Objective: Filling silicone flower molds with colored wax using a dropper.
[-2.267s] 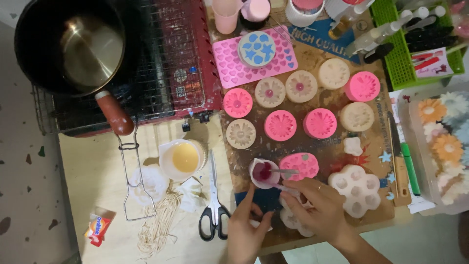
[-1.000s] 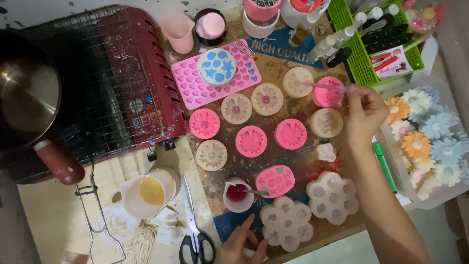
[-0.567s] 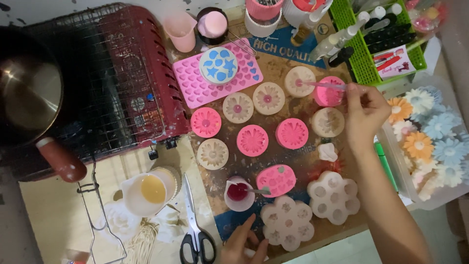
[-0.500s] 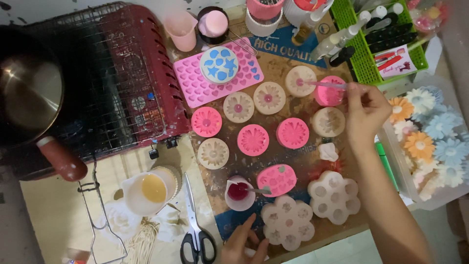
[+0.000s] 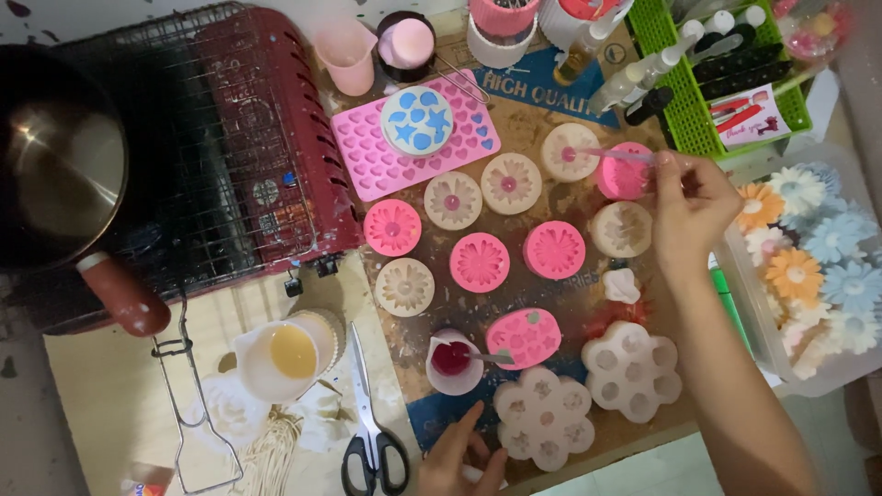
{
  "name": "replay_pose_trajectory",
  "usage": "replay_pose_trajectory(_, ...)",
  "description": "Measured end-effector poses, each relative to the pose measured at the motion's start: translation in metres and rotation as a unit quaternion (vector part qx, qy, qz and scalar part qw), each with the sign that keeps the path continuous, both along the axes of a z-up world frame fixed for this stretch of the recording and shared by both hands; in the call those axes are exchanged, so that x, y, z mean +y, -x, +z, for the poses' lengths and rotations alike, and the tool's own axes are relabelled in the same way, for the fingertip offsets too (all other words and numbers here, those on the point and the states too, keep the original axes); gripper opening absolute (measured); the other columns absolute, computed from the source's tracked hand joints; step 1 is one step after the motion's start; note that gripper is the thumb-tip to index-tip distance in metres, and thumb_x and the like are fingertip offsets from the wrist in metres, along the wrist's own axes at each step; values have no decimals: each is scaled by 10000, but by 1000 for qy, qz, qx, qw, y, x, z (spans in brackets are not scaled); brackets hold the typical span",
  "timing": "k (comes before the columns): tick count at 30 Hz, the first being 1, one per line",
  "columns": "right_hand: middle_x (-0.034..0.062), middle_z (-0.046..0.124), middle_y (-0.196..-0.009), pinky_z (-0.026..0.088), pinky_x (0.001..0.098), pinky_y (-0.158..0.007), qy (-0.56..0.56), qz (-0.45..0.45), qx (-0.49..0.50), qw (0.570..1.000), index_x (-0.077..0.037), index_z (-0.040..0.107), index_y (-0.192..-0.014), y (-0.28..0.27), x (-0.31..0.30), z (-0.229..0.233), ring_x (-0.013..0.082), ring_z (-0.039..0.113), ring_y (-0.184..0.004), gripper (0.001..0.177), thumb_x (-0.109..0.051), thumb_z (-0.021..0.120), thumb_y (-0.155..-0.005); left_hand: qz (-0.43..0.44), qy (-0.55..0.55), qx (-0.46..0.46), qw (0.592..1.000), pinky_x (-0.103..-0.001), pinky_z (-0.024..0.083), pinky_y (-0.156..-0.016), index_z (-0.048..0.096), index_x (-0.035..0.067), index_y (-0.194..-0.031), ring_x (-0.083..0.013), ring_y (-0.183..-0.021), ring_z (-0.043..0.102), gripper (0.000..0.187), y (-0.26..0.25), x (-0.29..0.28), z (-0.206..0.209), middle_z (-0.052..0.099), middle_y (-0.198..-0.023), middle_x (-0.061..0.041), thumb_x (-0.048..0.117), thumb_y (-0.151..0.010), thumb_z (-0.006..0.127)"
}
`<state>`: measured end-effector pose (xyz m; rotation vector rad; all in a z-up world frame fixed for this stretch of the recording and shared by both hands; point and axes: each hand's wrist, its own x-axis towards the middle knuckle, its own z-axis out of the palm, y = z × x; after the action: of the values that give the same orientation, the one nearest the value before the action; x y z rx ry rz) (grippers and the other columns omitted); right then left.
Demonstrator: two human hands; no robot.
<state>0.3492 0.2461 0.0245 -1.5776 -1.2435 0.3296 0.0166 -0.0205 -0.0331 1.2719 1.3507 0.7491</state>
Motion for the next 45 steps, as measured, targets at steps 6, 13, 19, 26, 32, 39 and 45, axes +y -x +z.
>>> replay_pose_trajectory(6,40,708,-946,522,239,-752,1,7,-12,1000,58,722,-1089,2,3,1,74,625,-833,210,-148,712,-1129,-8,-5,10,1000,-301,600,-541,621,0,-1352,-149,-574,715,711,1,1,3,696,-692,-91,102,-715,919)
replay_pose_trajectory(13,31,720,-967,534,240,-777,4,6,-38,999,56,727,-1099,0,-2,3,73,635,-860,203,-142,708,-1138,-16,-12,2,1000,-304,604,-563,619,-19,-1353,-158,-604,723,693,3,-1,-1,695,-705,-101,95,-734,909)
replay_pose_trajectory(19,36,709,-981,529,242,-777,1,5,-26,1000,58,727,-1109,3,-6,5,70,625,-873,189,-129,718,-1134,-19,12,6,1000,-306,607,-562,618,-3,-1356,-158,-612,723,701,3,-3,-3,699,-727,-100,102,-729,915)
replay_pose_trajectory(26,54,725,-991,538,244,-776,-5,0,-44,999,67,731,-1112,7,-6,9,75,636,-872,186,-118,727,-1137,-1,-3,2,1000,-296,605,-553,634,4,-1343,-149,-593,709,693,1,-5,-1,694,-713,-98,94,-717,919)
replay_pose_trajectory(32,68,728,-971,557,258,-741,-2,2,-39,999,66,732,-1107,12,-6,13,89,655,-843,190,-120,718,-1142,27,-5,4,1000,-301,600,-568,655,13,-1335,-152,-592,704,718,0,-6,0,691,-695,-93,79,-675,931)
replay_pose_trajectory(39,75,692,-920,519,252,-666,-19,12,101,995,57,678,-1086,22,-40,48,104,633,-759,144,-70,682,-1154,30,-2,29,999,-285,589,-588,606,21,-1377,-146,-607,706,729,12,4,7,687,-687,-72,87,-713,900)
replay_pose_trajectory(45,105,665,-845,491,258,-593,4,66,186,980,47,662,-1000,61,-145,84,138,622,-669,173,-40,643,-1148,104,104,53,988,-269,579,-583,461,90,-1537,-124,-592,675,918,20,33,39,664,-679,-37,86,-709,859)
